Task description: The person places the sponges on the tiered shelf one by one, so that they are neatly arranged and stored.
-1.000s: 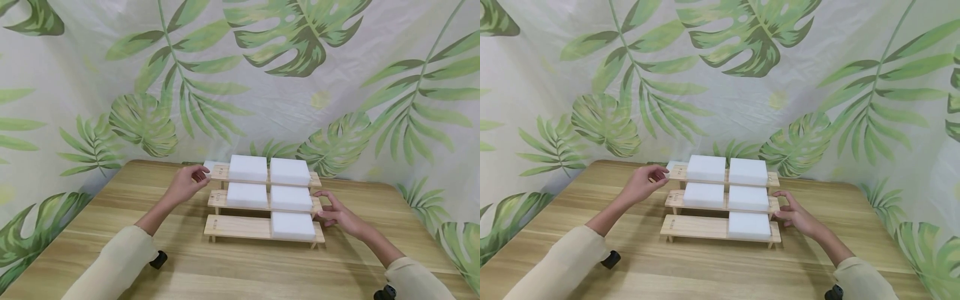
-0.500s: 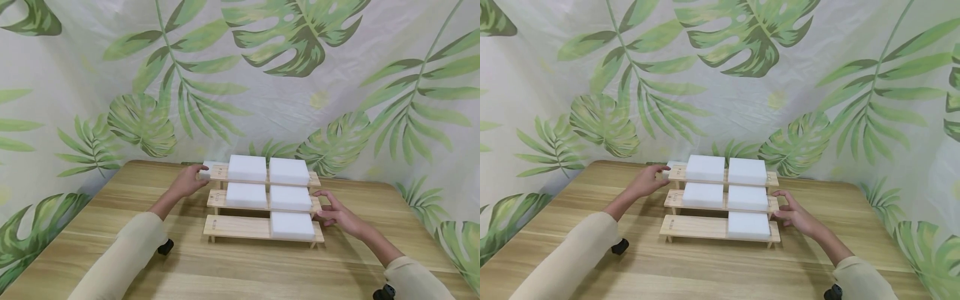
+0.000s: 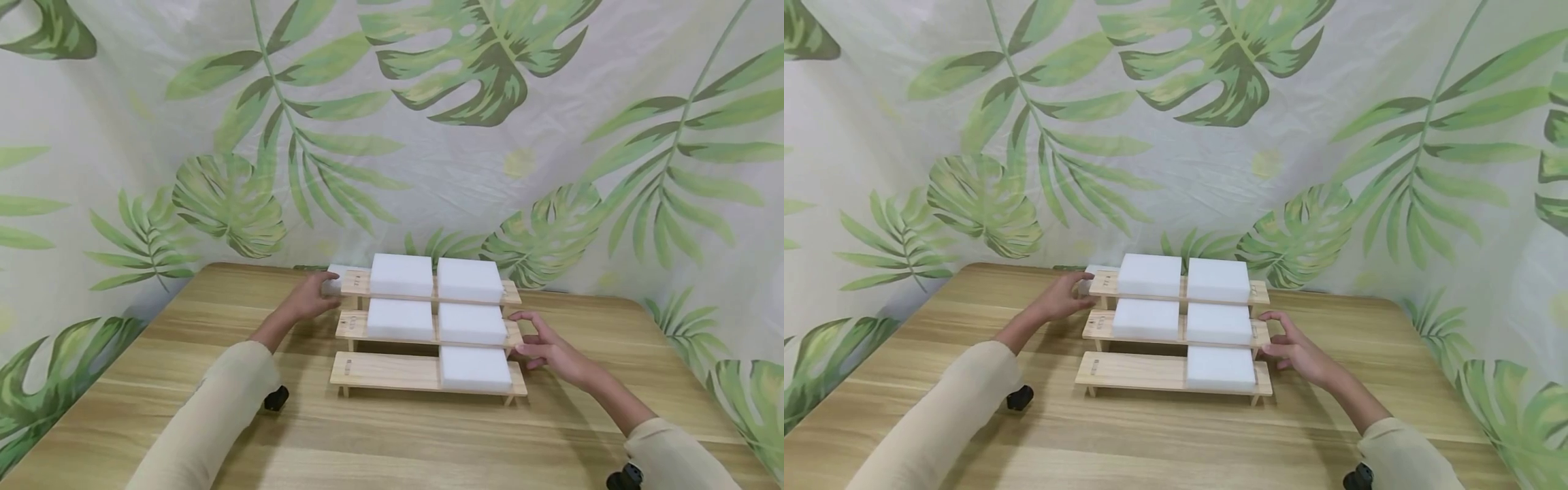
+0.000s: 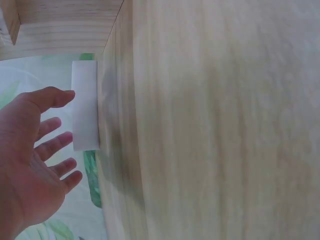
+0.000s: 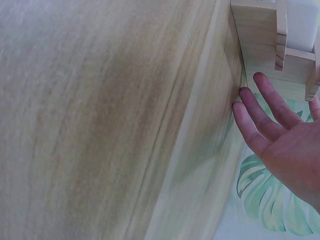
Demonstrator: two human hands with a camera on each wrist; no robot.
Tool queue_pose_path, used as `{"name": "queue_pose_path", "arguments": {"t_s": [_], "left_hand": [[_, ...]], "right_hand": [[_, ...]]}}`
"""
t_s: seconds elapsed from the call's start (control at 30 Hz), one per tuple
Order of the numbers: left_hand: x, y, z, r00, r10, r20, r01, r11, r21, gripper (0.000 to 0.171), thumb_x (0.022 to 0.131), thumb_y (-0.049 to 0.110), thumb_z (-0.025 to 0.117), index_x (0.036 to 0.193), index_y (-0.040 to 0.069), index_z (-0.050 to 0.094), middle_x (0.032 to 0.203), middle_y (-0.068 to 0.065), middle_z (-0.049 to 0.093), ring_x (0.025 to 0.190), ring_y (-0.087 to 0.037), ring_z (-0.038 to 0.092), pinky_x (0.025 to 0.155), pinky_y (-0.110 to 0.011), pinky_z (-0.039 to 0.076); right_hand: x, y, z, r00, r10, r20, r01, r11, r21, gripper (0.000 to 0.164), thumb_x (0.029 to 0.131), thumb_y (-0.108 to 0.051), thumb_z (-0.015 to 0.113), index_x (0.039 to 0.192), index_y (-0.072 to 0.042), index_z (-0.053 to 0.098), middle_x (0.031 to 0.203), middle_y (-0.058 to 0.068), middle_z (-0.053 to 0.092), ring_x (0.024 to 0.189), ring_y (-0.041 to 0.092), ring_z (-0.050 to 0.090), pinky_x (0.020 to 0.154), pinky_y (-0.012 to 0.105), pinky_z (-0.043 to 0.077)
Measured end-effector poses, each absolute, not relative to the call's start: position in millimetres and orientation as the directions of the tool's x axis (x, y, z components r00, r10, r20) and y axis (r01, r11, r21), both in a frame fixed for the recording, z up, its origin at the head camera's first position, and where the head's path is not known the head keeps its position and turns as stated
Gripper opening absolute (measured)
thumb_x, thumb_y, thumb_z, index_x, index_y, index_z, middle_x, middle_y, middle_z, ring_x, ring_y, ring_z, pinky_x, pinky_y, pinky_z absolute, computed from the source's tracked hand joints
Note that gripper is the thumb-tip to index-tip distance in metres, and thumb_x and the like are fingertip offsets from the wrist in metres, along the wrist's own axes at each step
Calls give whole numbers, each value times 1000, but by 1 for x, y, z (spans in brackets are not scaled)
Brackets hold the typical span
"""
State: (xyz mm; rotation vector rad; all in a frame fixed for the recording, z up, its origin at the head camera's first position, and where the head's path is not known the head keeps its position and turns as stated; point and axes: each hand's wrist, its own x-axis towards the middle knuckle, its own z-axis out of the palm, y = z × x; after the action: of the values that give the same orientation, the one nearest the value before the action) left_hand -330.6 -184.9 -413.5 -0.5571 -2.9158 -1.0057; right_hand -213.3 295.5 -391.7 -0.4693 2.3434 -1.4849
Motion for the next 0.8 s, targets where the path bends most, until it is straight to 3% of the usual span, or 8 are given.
{"name": "queue_pose_path", "arguments": {"t_s": [0.07, 0.13, 0.27, 0.53, 0.8], "left_hand": [[-330, -187, -414, -933, 329, 144, 348, 731, 587, 57, 93, 9, 72, 141, -14, 51, 144, -37, 50, 128, -49, 52, 108, -60, 43], [-329, -190, -414, -929, 331, 166, 365, 735, 572, 55, 93, 8, 72, 139, -14, 52, 141, -37, 52, 132, -52, 49, 109, -62, 40], [-326, -196, -415, -917, 339, 209, 398, 758, 517, 51, 90, 6, 72, 133, -15, 56, 125, -34, 61, 119, -50, 57, 103, -60, 45], [-313, -206, -405, -902, 386, 196, 432, 777, 458, 41, 90, 5, 73, 124, -16, 62, 111, -29, 67, 104, -43, 64, 93, -57, 52], [-292, -219, -394, -890, 433, 144, 442, 742, 504, 31, 89, -4, 68, 117, -16, 65, 95, -19, 68, 81, -28, 64, 73, -43, 55]], "right_hand": [[-214, 296, -392, -892, -442, -95, -106, 409, -907, 59, 105, -16, 51, 151, 0, 18, 124, 26, 67, 115, 28, 65, 88, 46, 52], [-214, 296, -392, -890, -447, -93, -112, 410, -905, 59, 105, -17, 51, 151, 0, 17, 124, 26, 67, 115, 27, 65, 88, 46, 52], [-214, 296, -392, -889, -449, -93, -113, 411, -905, 60, 105, -17, 52, 151, 1, 17, 123, 26, 67, 116, 30, 65, 88, 46, 52], [-215, 298, -392, -891, -445, -88, -123, 425, -897, 59, 105, -17, 51, 151, 1, 18, 128, 31, 64, 117, 30, 64, 87, 46, 53], [-215, 297, -393, -890, -446, -96, -121, 434, -893, 59, 105, -18, 52, 151, 0, 19, 127, 29, 65, 120, 37, 63, 88, 47, 52]]}}
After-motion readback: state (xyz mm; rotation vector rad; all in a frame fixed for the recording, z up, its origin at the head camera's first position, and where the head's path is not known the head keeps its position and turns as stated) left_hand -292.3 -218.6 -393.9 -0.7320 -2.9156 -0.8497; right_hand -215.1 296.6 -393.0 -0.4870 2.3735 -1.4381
